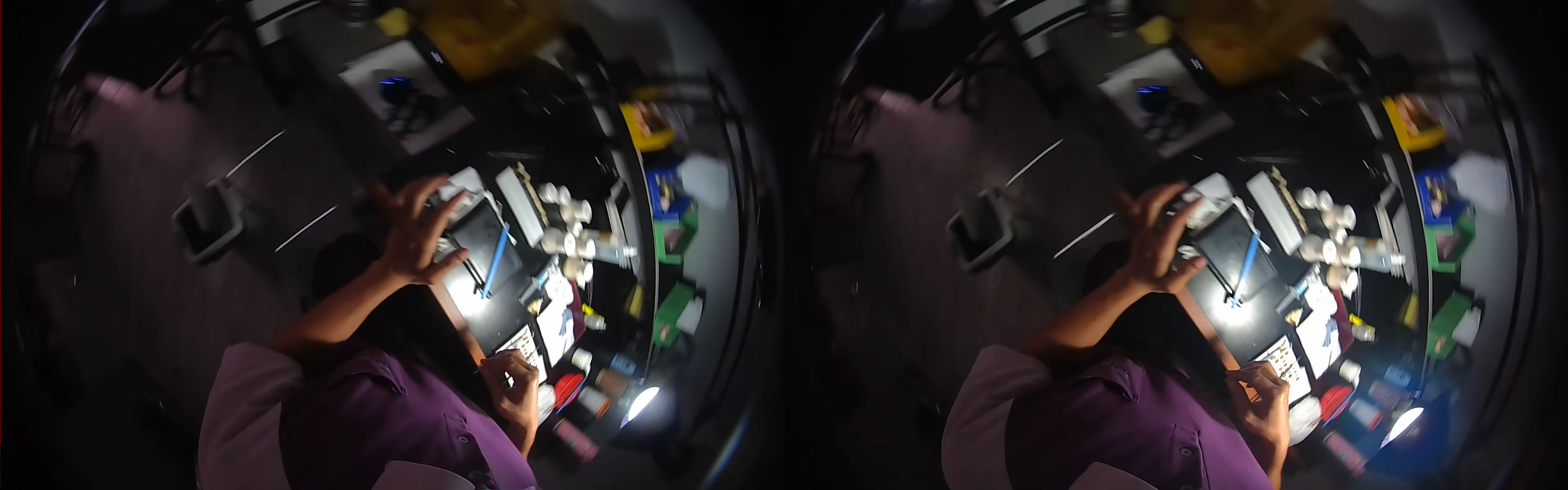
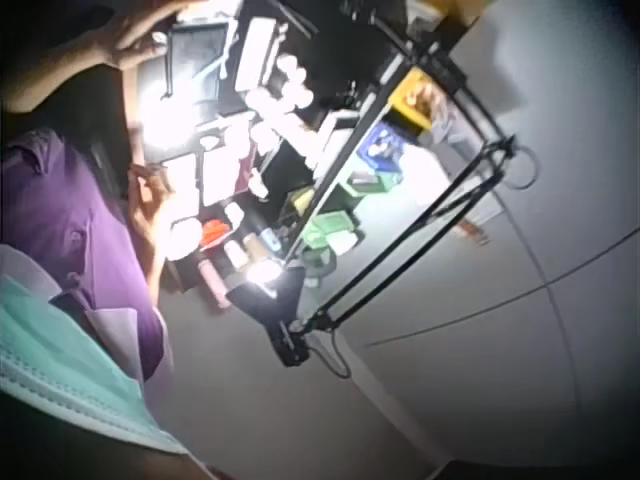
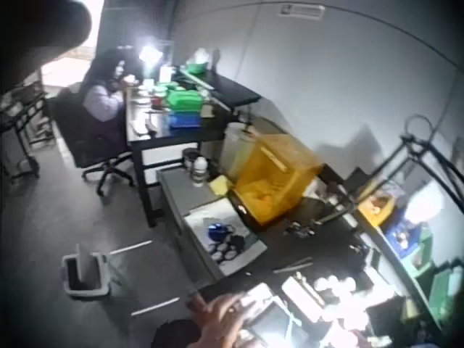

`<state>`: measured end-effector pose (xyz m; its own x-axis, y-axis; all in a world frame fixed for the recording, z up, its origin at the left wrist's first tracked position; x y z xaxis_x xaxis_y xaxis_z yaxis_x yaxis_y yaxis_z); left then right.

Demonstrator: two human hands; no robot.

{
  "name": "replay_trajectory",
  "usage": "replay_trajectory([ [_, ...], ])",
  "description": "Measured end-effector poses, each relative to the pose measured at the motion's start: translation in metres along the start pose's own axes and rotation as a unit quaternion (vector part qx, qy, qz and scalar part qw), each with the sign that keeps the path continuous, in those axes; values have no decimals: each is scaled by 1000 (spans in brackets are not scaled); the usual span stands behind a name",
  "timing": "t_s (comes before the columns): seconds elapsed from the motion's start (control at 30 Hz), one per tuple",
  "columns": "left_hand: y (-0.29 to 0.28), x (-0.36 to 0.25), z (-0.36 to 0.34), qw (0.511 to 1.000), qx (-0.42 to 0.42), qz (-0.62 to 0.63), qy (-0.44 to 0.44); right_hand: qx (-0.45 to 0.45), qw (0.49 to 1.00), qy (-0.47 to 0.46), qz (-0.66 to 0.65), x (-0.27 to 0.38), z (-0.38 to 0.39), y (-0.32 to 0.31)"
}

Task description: The person applies liquid to a dental prosthesis using a brush, picking up stains from a palette while rotating the piece by hand. They then use tongs to place the object inside a dental furnace and close the lid.

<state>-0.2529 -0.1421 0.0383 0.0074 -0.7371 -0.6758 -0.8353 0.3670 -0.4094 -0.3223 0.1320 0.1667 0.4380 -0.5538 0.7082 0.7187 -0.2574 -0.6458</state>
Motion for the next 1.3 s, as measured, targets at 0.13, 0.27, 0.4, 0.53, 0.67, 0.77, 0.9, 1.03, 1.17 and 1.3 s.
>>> replay_trajectory([
  [0.13,-26,0,34,982,-29,155,-108,30,998,-28,55,50,-28,0],
  [0.27,-142,-29,77,976,-41,94,-194,34,998,-17,41,88,-50,7],
  [0.4,-260,-11,156,919,-15,81,-385,63,990,-123,-16,148,-79,68],
  [0.53,-380,-20,214,892,-97,-33,-440,132,964,-229,-25,260,-87,149],
  [0.67,-457,-55,249,837,-246,-85,-481,243,904,-351,-32,364,-74,208],
  [0.77,-484,-80,277,796,-324,-89,-503,297,854,-428,13,416,-74,251],
  [0.9,-505,-108,316,727,-392,-106,-554,323,794,-508,85,474,-82,324],
  [1.03,-507,-122,371,650,-505,-72,-563,382,749,-536,72,523,-67,378],
  [1.17,-555,-118,387,618,-548,-76,-558,427,718,-544,77,570,-53,431],
  [1.3,-634,-85,373,652,-565,-106,-495,423,709,-556,101,611,-61,491],
])
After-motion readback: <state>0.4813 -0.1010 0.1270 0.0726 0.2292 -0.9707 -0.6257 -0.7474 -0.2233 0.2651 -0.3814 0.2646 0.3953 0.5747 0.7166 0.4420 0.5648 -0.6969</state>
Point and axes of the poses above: each hand's wrist, its own z-axis away from the middle knuckle, its own y-axis out of the palm, x = y × z, the point moved 3 cm from there along -z, towards the middle knuckle, and after that the axes turned 2 degrees about y, right-handed, at the moved point
